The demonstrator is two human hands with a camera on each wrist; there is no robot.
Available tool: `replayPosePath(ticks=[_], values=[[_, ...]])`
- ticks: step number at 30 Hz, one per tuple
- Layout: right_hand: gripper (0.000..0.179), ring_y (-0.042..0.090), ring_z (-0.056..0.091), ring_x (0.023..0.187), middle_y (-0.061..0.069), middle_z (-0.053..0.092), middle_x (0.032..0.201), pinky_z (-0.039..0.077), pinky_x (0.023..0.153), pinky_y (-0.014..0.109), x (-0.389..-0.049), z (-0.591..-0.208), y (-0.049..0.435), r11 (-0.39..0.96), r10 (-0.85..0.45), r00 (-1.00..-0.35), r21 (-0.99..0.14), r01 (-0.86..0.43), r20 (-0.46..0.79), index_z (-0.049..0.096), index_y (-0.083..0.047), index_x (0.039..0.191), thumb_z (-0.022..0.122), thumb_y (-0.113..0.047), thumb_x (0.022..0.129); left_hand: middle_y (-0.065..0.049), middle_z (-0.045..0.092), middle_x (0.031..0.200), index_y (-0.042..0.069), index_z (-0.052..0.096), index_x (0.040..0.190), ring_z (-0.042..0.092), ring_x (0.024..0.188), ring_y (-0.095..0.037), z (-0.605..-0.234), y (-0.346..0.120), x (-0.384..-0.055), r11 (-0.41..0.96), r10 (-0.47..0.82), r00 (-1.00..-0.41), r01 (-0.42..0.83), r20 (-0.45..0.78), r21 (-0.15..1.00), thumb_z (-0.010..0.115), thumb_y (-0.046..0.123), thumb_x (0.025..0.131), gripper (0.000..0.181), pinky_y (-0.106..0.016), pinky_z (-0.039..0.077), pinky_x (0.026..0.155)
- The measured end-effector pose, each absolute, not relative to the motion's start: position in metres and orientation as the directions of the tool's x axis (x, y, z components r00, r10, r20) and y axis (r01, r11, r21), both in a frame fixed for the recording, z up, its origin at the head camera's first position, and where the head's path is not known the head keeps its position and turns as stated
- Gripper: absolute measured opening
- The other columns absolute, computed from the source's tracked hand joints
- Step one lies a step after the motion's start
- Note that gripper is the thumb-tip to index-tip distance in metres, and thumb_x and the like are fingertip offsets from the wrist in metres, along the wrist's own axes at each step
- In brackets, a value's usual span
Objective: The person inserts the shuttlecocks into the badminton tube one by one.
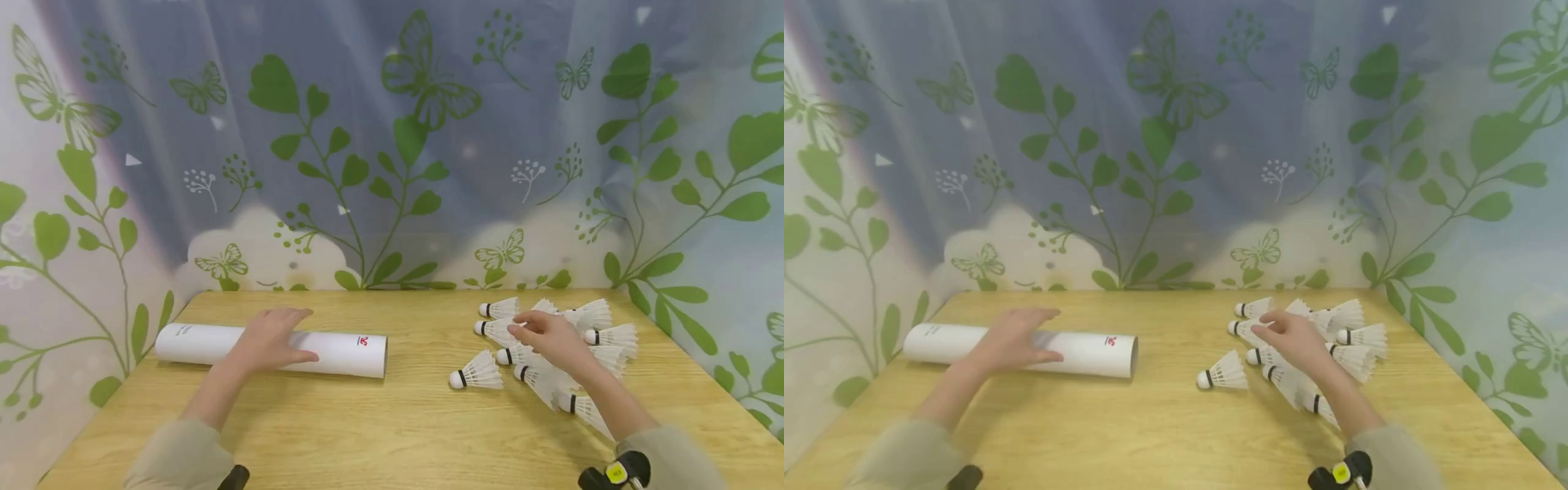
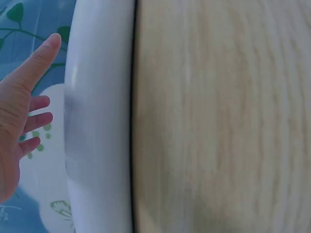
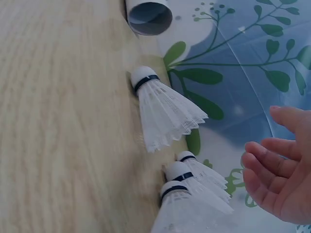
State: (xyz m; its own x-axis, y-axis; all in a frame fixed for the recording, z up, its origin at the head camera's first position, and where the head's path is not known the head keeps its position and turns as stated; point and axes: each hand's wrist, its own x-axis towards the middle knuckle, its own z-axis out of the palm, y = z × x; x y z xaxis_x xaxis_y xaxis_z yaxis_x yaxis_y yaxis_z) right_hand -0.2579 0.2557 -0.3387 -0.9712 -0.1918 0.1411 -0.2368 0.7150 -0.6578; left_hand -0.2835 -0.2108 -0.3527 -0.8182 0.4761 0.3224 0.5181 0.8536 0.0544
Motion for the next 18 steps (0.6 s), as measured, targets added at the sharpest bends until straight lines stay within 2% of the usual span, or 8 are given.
replayPosePath(ticks=[9, 14, 18], values=[[0.049, 0.027, 0.062, 0.078, 0.017, 0.065, 0.099, 0.053, 0.065, 0.037, -0.255, -0.355, 0.246, 0.634, -0.28, -0.958, -0.737, -0.235, 0.065, 0.053, 0.006, 0.123, 0.06, -0.031, 0.091, -0.016, 0.057, 0.121, 0.005, 0.055, 0.126, 0.051, 0.112, -0.036, -0.37, -0.209, -0.285, 0.812, 0.542, -0.769, 0.583, 0.338, 0.022, 0.078, 0.055, 0.062, 0.084, -0.055, 0.035, 0.096], [0.048, 0.024, 0.061, 0.074, 0.011, 0.065, 0.094, 0.051, 0.063, 0.038, -0.253, -0.361, 0.242, 0.632, -0.297, -0.953, -0.736, -0.243, 0.059, 0.055, 0.003, 0.123, 0.064, -0.028, 0.088, -0.014, 0.058, 0.118, 0.005, 0.056, 0.124, 0.051, 0.109, -0.034, -0.378, -0.211, -0.287, 0.787, 0.576, -0.725, 0.617, 0.377, -0.018, 0.079, 0.054, 0.061, 0.083, -0.055, 0.034, 0.098], [0.049, 0.019, 0.059, 0.077, 0.008, 0.065, 0.094, 0.05, 0.061, 0.036, -0.252, -0.368, 0.237, 0.643, -0.307, -0.95, -0.723, -0.254, 0.061, 0.056, 0.002, 0.123, 0.067, -0.028, 0.086, -0.012, 0.057, 0.118, 0.007, 0.056, 0.125, 0.051, 0.109, -0.033, -0.384, -0.212, -0.29, 0.781, 0.585, -0.723, 0.625, 0.368, -0.014, 0.078, 0.054, 0.061, 0.082, -0.053, 0.032, 0.099]])
